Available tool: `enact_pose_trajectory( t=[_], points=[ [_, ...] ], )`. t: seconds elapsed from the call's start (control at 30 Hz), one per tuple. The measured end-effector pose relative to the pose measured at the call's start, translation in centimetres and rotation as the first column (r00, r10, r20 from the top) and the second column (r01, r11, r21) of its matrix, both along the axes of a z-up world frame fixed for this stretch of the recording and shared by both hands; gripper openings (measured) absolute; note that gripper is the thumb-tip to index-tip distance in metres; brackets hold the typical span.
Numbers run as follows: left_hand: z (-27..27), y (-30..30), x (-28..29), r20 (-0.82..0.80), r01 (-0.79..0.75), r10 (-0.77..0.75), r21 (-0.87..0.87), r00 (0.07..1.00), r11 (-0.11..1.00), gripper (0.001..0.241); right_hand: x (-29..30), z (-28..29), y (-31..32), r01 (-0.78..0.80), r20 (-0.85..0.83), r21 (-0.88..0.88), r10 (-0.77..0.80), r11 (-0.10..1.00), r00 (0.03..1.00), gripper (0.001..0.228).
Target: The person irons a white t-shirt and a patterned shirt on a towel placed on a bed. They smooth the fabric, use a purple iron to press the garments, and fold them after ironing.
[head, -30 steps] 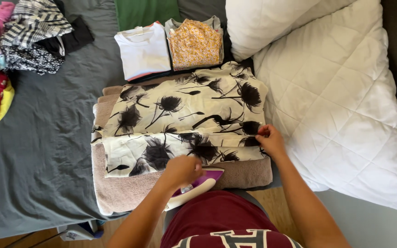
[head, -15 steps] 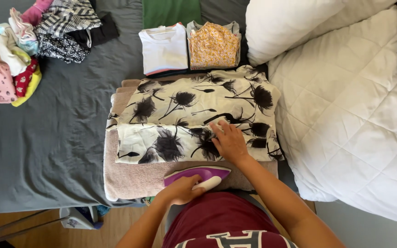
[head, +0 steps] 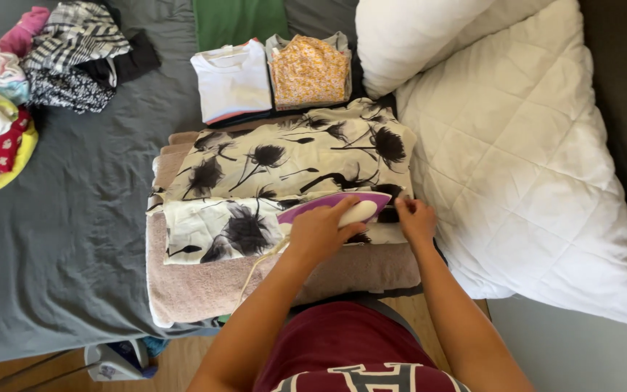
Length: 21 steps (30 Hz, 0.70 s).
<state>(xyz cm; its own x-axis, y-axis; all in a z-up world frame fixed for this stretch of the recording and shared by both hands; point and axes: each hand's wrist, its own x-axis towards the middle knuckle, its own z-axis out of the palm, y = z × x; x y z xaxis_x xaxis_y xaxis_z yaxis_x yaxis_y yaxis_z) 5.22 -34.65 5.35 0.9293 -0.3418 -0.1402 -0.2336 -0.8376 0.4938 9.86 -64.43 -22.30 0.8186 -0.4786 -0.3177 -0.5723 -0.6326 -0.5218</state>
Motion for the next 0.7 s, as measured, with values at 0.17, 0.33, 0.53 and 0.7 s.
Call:
enact_pose_trajectory(
  t=[0.17,0.33,0.53,0.7],
  points=[
    [-8.1,-3.0,2.1,0.158,-0.009,-0.022,0.194,0.987,0.981,0.047,-0.9,4.3,1.0,-0.076,0.08,0.092,0.069,0.993,0.994,0.035],
    [-9.8,-4.3,1.0,0.295,-0.047,-0.035,0.266,0.955,0.963,0.052,-0.5,2.5,1.0,-0.095,0.119,0.058,0.088,0.994,0.989,0.027],
    [-9.2,-4.5,1.2,0.332,-0.075,-0.025,0.285,0.943,0.956,0.052,-1.0,3.8,2.2,-0.069,0.247,0.146,0.032,0.987,0.969,0.024],
    [-6.8,-3.4,1.1,0.206,0.046,-0.082,0.175,0.975,0.984,0.051,-1.9,6.5,3.9,0.003,0.2,-0.081,0.014,0.997,0.98,0.023]
  ],
)
